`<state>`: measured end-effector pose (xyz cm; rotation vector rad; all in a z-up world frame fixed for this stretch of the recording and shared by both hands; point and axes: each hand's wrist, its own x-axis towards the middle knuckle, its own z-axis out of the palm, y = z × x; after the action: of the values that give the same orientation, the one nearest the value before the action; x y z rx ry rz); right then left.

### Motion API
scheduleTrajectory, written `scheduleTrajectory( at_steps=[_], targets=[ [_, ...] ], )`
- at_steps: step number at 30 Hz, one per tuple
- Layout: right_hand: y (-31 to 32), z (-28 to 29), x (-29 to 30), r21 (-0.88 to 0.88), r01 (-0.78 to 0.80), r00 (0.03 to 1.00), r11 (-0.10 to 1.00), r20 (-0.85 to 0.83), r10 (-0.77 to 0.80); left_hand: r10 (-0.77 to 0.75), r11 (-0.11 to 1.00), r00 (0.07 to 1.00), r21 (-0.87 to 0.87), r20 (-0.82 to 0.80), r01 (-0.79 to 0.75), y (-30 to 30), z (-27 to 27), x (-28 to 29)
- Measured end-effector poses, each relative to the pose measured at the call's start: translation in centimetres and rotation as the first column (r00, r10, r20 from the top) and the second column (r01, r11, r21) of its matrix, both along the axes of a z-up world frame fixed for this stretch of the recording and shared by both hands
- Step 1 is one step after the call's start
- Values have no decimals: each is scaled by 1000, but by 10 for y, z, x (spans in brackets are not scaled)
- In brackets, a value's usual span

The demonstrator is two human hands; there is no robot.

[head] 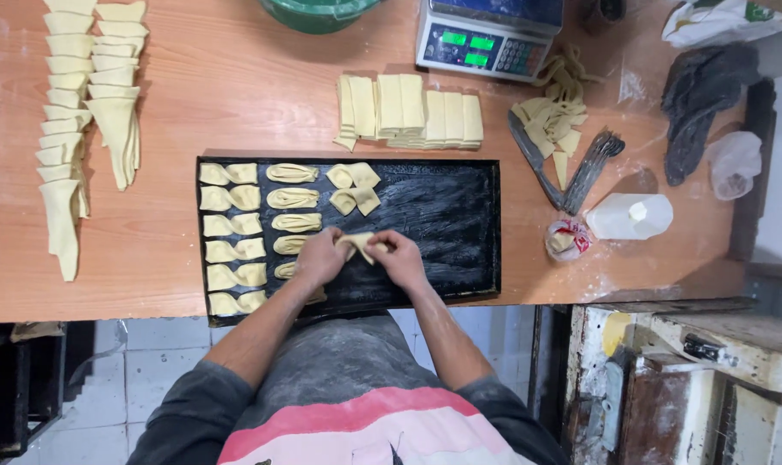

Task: The person is shaping pieces of dough into decorative shapes and placing them onto a baking tray.

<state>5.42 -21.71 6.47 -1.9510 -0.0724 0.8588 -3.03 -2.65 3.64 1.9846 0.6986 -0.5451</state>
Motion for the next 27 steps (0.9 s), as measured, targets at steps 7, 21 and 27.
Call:
scheduleTrajectory(
  at_steps=[7, 21, 27],
  targets=[
    [34, -23, 28, -26, 179, 981, 984, 83, -176, 192, 979, 980, 63, 48, -195, 14, -10, 40],
    [31, -11, 26, -147, -158, 387, 977, 900, 198, -549, 525, 731, 847, 406, -76, 13, -6, -7],
    [20, -2, 18, -423, -274, 104, 863, 880, 464, -648, 528, 733, 816, 208, 236, 10, -22, -23]
  ],
)
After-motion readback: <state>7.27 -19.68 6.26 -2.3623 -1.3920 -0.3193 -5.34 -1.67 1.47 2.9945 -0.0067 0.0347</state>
